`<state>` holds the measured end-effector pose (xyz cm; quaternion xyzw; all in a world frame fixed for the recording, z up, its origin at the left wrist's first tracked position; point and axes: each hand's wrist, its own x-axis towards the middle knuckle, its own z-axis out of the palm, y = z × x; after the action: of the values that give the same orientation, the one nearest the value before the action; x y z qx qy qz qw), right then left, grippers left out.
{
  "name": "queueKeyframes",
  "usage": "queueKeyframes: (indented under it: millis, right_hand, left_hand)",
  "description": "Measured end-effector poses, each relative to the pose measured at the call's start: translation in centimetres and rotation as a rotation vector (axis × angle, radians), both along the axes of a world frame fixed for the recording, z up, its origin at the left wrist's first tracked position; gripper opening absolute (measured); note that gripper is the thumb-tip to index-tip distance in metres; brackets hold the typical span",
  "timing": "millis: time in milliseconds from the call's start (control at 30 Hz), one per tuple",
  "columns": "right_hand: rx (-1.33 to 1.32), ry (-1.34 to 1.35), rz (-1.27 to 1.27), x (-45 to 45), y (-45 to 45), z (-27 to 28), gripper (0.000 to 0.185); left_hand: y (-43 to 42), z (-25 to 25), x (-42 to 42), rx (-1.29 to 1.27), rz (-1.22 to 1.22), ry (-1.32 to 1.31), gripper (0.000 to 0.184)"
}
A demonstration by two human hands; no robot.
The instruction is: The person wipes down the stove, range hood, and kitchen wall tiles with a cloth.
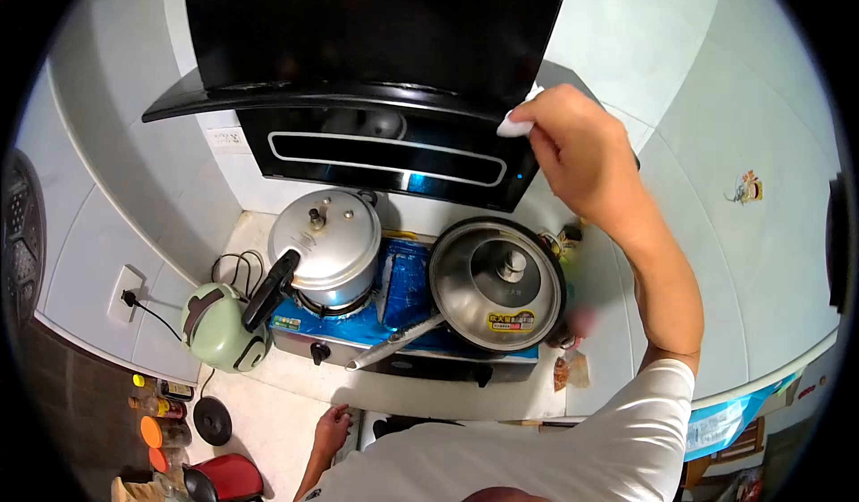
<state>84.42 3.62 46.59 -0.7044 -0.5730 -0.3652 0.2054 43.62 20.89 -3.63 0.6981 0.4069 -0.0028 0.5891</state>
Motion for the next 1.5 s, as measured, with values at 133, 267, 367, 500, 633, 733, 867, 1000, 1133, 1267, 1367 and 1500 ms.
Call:
queueKeyframes:
  millis: [133,267,367,500,633,733,867,1000,1133,1267,1367,1500]
  right_hand:
    - [-0.07,-0.209,0.135,1.1,1.3,0.8,0.018]
    - [-0.175,-0.459,0.145,1.7,2.7,2.7,0.015]
    - [-0.199,-0.545,0.153,1.5,3.3,3.7,0.015]
    - [-0.181,-0.671,0.138,1.6,3.1,4.0,0.019]
    - [-0.227,-0.655,0.193,2.0,1.9,4.8,0.029]
    - [-0.272,-0.68,0.277,3.1,2.4,5.0,0.026]
    - [-0.027,-0.907,0.306,3.9,4.0,9.5,0.02]
    - [0.125,-1.11,0.166,5.3,6.1,19.7,0.027]
    - [0.343,-1.068,0.061,2.0,7.6,23.1,0.01]
    - [0.347,-1.084,0.023,2.6,7.6,22.1,0.012]
    - [0.32,-0.975,0.093,1.1,7.3,20.8,0.013]
    - [0.284,-0.952,0.019,1.4,7.0,20.1,0.011]
  left_hand:
    - [-0.5,-1.3,-0.6,-0.009,-0.008,0.022,0.036]
    - [-0.6,-4.7,-1.6,-0.058,0.055,0.005,0.036]
    - [-1.0,-3.0,-1.4,-0.04,0.091,0.023,0.036]
    - [-1.2,-6.5,-3.0,-0.059,0.159,-0.012,0.036]
    - [-1.4,-5.8,-3.3,-0.064,0.207,-0.022,0.035]
    - [-1.5,-3.1,-2.9,0.006,0.176,0.026,0.031]
    - [-1.2,0.2,-1.9,0.11,0.194,0.025,0.03]
    - [-0.1,-6.3,-3.0,0.264,0.061,-0.105,0.034]
    - [-0.9,-7.2,-2.9,0.151,0.182,-0.19,0.034]
    - [-1.9,-7.0,-3.5,0.024,0.265,-0.051,0.033]
    - [-1.8,-9.0,-4.2,0.173,0.192,-0.032,0.032]
    - [-1.5,-6.3,-3.7,-0.034,0.25,-0.008,0.032]
